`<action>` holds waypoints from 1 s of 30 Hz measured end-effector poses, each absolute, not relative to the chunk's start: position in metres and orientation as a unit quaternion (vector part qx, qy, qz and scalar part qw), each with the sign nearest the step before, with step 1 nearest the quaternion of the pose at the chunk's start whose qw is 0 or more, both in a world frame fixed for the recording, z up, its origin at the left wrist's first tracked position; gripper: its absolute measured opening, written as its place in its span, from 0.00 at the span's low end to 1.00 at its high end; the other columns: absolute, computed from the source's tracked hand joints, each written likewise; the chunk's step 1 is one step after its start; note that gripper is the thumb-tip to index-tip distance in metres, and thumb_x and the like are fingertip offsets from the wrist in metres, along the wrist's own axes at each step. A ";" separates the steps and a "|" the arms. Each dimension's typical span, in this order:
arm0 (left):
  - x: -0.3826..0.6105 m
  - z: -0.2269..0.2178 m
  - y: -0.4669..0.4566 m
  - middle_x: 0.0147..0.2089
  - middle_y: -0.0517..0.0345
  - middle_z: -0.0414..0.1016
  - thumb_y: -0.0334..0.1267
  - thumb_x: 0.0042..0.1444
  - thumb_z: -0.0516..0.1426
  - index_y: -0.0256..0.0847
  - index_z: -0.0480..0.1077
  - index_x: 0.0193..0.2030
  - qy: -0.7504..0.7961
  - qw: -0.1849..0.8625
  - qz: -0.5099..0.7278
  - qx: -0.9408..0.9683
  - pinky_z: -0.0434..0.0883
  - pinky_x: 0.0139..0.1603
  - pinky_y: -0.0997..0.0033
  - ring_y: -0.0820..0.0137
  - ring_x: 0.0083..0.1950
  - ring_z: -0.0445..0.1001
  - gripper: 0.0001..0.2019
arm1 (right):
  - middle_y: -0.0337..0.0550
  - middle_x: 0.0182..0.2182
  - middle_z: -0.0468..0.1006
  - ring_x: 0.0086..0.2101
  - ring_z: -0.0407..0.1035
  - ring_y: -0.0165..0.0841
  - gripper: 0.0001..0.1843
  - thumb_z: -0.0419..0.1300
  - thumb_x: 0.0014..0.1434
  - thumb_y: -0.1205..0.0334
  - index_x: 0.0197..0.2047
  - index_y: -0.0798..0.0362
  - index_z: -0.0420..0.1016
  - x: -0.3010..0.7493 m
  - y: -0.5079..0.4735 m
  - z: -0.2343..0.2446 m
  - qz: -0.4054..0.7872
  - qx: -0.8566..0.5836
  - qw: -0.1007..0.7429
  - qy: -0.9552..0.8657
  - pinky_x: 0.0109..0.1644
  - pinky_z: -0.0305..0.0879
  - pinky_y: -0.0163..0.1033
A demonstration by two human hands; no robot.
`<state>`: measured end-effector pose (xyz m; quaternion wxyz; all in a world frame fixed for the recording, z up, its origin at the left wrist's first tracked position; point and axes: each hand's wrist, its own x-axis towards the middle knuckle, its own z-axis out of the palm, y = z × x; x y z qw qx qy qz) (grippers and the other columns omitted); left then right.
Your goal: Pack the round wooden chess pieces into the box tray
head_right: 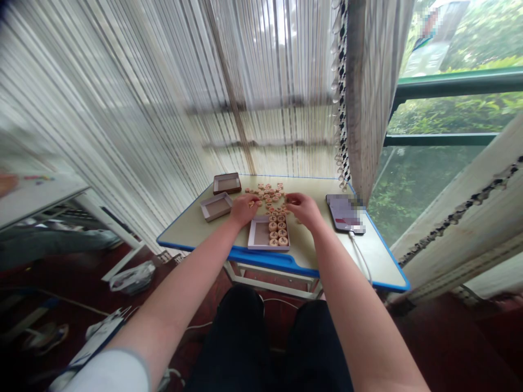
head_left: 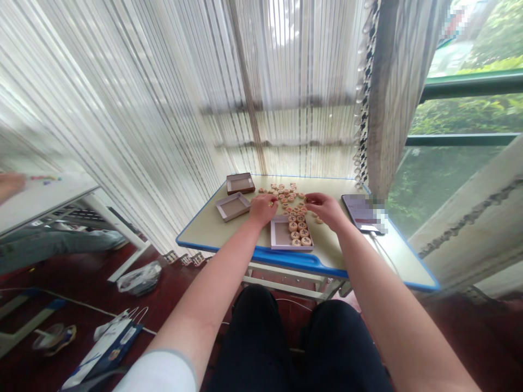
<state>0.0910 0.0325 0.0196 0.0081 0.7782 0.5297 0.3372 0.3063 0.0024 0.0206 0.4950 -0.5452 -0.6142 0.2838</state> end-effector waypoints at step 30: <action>0.077 0.001 -0.005 0.35 0.55 0.75 0.37 0.50 0.57 0.39 0.72 0.34 0.453 -0.018 0.466 0.760 0.67 0.48 0.65 0.67 0.40 0.71 0.06 | 0.44 0.39 0.65 0.47 0.57 0.41 0.13 0.63 0.45 0.56 0.37 0.47 0.77 0.274 -0.066 0.002 0.129 -0.542 0.347 -0.754 0.57 0.50 0.47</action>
